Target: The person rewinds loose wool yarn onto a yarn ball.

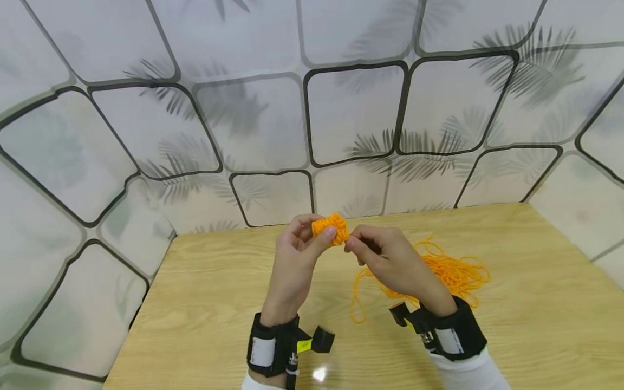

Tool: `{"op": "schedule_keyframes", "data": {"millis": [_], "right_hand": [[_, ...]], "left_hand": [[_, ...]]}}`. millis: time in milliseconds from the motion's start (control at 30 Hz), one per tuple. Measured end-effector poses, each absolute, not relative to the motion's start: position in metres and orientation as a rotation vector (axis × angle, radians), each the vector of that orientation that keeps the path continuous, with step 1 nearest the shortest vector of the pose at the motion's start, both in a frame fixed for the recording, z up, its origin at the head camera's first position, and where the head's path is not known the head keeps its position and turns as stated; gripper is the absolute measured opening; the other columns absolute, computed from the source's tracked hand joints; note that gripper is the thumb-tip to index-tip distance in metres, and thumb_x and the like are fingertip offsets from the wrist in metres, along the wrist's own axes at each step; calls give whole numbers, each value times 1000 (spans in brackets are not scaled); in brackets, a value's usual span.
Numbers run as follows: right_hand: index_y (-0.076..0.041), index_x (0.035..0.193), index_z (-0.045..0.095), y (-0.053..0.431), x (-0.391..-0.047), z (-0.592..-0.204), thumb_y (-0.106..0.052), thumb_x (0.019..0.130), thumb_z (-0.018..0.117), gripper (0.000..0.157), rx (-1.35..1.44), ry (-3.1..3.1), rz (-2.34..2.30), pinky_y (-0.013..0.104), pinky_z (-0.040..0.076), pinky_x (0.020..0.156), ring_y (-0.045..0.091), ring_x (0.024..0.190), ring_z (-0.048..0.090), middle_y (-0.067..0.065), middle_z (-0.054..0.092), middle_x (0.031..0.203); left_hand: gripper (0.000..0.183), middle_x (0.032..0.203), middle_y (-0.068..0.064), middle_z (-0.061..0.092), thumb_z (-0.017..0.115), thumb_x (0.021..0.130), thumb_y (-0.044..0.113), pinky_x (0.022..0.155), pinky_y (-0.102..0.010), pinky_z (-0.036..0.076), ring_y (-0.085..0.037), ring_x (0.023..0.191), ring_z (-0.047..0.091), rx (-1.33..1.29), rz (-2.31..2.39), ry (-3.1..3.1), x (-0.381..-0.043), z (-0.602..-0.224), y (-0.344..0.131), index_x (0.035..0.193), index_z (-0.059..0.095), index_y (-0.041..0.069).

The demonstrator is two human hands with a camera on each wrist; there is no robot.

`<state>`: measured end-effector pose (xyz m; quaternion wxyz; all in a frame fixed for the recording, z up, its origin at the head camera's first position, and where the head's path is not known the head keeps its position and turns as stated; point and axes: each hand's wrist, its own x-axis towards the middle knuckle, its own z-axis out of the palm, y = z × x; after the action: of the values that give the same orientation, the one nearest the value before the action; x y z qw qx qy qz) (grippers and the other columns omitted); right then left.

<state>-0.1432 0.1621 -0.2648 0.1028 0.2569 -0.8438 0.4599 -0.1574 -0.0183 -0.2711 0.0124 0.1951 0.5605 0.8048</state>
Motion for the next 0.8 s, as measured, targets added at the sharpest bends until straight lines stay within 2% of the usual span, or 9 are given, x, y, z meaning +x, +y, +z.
{"op": "schedule_keyframes", "data": {"millis": [200, 367, 500, 633, 800], "right_hand": [[-25, 93, 61, 164, -137, -259, -30, 92, 54, 9, 788, -2469, 1454, 28, 36, 44, 12, 50, 40, -5, 52, 68], [-17, 95, 61, 167, -142, -259, -21, 92, 56, 8, 749, -2373, 1531, 29, 40, 46, 15, 53, 47, -2, 57, 75], [-16, 94, 60, 167, -155, -265, -21, 93, 54, 8, 695, -2332, 1495, 29, 38, 43, 15, 50, 44, 0, 54, 71], [-16, 94, 61, 165, -165, -266, -25, 94, 52, 13, 644, -2341, 1454, 29, 34, 41, 15, 47, 39, 1, 51, 67], [-15, 90, 61, 160, -162, -271, -24, 96, 49, 16, 620, -2373, 1370, 27, 35, 42, 14, 48, 40, -1, 53, 68]], "left_hand": [[34, 107, -10, 59, 68, 83, 24, 80, -38, 50, -27, 94, 56, 609, 2373, 2108, -159, -275, -16, 109, 55, 7], [27, 99, -7, 62, 63, 87, 28, 75, -38, 51, -23, 87, 60, 765, 2008, 2032, -159, -277, -21, 107, 62, 11], [29, 97, -13, 61, 56, 92, 27, 75, -41, 51, -24, 84, 59, 796, 1975, 1788, -161, -276, -24, 109, 62, 4], [37, 100, -15, 56, 53, 93, 29, 76, -37, 50, -22, 85, 54, 721, 2140, 1619, -168, -270, -24, 112, 58, -2], [38, 111, -17, 55, 60, 89, 25, 88, -39, 46, -24, 96, 55, 582, 2374, 1520, -167, -270, -19, 114, 57, -3]]}}
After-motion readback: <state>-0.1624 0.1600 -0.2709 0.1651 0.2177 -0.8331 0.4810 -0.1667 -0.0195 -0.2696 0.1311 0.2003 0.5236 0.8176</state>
